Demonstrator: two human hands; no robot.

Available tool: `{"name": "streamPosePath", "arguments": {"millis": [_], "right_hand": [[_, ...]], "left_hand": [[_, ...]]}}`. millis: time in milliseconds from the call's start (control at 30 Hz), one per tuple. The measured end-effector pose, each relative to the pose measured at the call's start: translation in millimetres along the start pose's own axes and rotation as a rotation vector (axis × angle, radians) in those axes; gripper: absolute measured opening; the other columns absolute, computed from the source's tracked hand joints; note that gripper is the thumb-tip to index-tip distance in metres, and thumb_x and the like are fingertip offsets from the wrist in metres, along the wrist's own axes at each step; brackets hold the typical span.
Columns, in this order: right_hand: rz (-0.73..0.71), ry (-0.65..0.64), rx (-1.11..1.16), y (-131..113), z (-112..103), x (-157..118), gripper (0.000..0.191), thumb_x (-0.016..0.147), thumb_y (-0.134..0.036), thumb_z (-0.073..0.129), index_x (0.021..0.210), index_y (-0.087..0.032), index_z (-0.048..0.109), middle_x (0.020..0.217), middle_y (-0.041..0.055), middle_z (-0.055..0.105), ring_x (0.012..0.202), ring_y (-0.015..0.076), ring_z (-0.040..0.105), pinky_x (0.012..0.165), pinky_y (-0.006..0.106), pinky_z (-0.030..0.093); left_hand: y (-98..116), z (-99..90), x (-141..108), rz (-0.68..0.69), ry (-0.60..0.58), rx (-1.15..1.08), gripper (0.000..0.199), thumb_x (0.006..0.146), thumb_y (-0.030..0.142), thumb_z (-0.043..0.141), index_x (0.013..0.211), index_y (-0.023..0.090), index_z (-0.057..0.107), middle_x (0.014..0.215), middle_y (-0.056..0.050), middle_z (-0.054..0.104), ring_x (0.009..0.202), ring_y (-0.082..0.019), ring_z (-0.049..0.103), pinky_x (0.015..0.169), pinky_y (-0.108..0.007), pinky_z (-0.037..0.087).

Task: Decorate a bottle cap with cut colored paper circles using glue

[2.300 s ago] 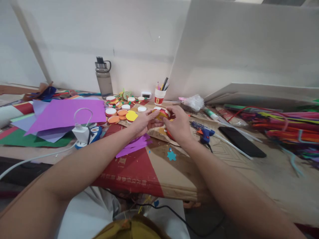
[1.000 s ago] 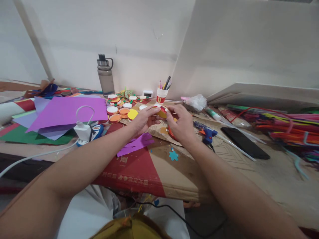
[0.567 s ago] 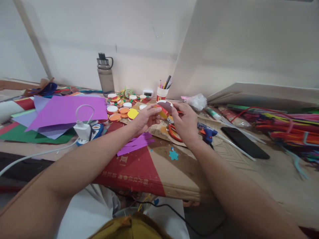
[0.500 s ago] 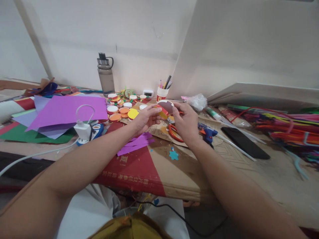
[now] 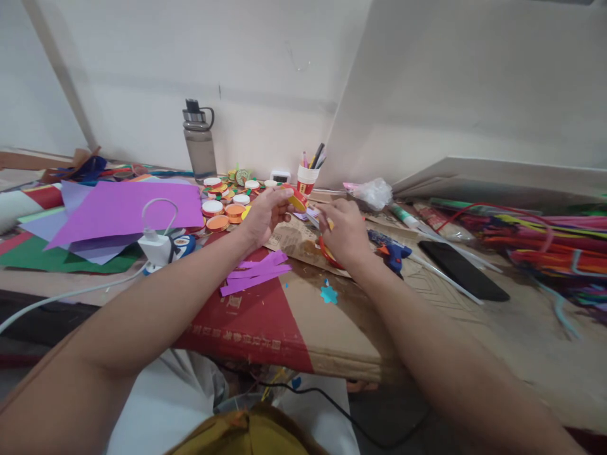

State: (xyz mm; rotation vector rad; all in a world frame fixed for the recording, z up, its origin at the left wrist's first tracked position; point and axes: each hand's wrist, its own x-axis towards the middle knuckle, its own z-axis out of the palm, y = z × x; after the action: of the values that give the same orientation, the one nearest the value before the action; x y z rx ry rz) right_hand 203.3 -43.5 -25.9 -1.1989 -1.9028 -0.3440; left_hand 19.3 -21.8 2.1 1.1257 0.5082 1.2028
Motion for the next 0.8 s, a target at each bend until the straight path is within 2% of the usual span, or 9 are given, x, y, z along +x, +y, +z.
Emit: {"name": "streamPosePath", "arguments": {"millis": [133, 200, 267, 367, 467, 533, 633, 700, 800], "right_hand": [[-0.151, -0.297, -0.065, -13.6, 7.9, -5.6, 0.022, 0.087, -0.019, 0.051, 0.091, -0.02, 0.073, 0.096, 0.0137, 0.068, 0.094, 0.0285, 0.056, 0.086, 0.046, 0.046], [-0.119, -0.437, -0.006, -18.8, 10.1, -7.2, 0.015, 0.085, -0.024, 0.058, 0.086, -0.021, 0.073, 0.093, 0.012, 0.069, 0.09, 0.0269, 0.059, 0.083, 0.043, 0.047], [-0.015, -0.535, 0.07, -19.1, 8.4, -6.7, 0.013, 0.082, -0.029, 0.063, 0.085, -0.022, 0.074, 0.089, 0.009, 0.071, 0.081, 0.024, 0.062, 0.075, 0.038, 0.048], [0.118, -0.523, 0.03, -8.8, -2.4, -1.7, 0.014, 0.084, -0.029, 0.061, 0.082, -0.023, 0.073, 0.081, 0.0067, 0.072, 0.071, 0.021, 0.063, 0.068, 0.034, 0.047], [0.173, -0.516, -0.241, 7.5, -16.5, 3.7, 0.017, 0.082, -0.035, 0.064, 0.078, -0.02, 0.071, 0.081, 0.0113, 0.072, 0.071, 0.0241, 0.065, 0.063, 0.035, 0.045], [0.244, -0.697, -0.424, 14.9, -22.6, 5.3, 0.023, 0.08, -0.039, 0.066, 0.084, -0.017, 0.07, 0.085, 0.0156, 0.073, 0.077, 0.028, 0.067, 0.064, 0.035, 0.046], [0.296, -0.963, -0.514, 15.8, -23.6, 4.6, 0.035, 0.082, -0.035, 0.062, 0.107, -0.012, 0.066, 0.102, 0.0202, 0.072, 0.093, 0.0306, 0.068, 0.071, 0.034, 0.048], [0.311, -0.999, -0.504, 12.6, -20.8, 3.8, 0.04, 0.085, -0.03, 0.056, 0.12, -0.01, 0.059, 0.111, 0.0215, 0.069, 0.1, 0.0304, 0.067, 0.075, 0.033, 0.048], [0.397, -0.971, -0.432, 11.0, -17.6, 4.7, 0.04, 0.085, -0.031, 0.054, 0.12, -0.012, 0.058, 0.111, 0.0199, 0.069, 0.098, 0.0297, 0.067, 0.074, 0.033, 0.049]], "left_hand": [[4.4, -3.2, 1.0, 0.027, 0.018, -0.008, 0.025, 0.07, 0.034, 0.069, 0.085, 0.018, 0.058, 0.08, -0.003, 0.069, 0.072, -0.014, 0.065, 0.057, -0.023, 0.039], [4.0, -4.2, 1.3, 0.016, 0.025, -0.013, 0.027, 0.069, 0.034, 0.07, 0.086, 0.018, 0.058, 0.081, -0.004, 0.07, 0.073, -0.014, 0.065, 0.057, -0.023, 0.039], [2.5, -4.9, 1.7, 0.004, 0.026, -0.019, 0.027, 0.068, 0.034, 0.07, 0.086, 0.018, 0.056, 0.081, -0.004, 0.07, 0.073, -0.014, 0.066, 0.058, -0.023, 0.038], [0.4, -5.7, 2.7, -0.011, 0.023, -0.015, 0.028, 0.068, 0.034, 0.071, 0.084, 0.019, 0.054, 0.079, -0.003, 0.07, 0.073, -0.015, 0.066, 0.058, -0.023, 0.038], [-0.2, -5.9, 3.1, -0.035, 0.034, 0.001, 0.029, 0.067, 0.036, 0.071, 0.083, 0.019, 0.053, 0.076, -0.002, 0.069, 0.071, -0.014, 0.066, 0.057, -0.023, 0.037], [0.4, -5.5, 2.8, -0.048, 0.044, 0.015, 0.029, 0.067, 0.035, 0.071, 0.083, 0.019, 0.053, 0.076, -0.001, 0.068, 0.068, -0.013, 0.065, 0.057, -0.023, 0.037], [1.7, -4.5, 1.9, -0.058, 0.059, 0.031, 0.029, 0.066, 0.033, 0.072, 0.082, 0.02, 0.051, 0.074, 0.0, 0.067, 0.066, -0.012, 0.064, 0.056, -0.023, 0.037], [2.4, -4.3, 1.5, -0.064, 0.059, 0.039, 0.029, 0.066, 0.033, 0.072, 0.081, 0.02, 0.05, 0.074, 0.0, 0.067, 0.065, -0.012, 0.063, 0.056, -0.023, 0.037], [2.5, -5.5, 2.5, -0.068, 0.049, 0.049, 0.029, 0.066, 0.032, 0.071, 0.082, 0.02, 0.05, 0.073, 0.0, 0.066, 0.065, -0.013, 0.064, 0.055, -0.022, 0.037]]}}
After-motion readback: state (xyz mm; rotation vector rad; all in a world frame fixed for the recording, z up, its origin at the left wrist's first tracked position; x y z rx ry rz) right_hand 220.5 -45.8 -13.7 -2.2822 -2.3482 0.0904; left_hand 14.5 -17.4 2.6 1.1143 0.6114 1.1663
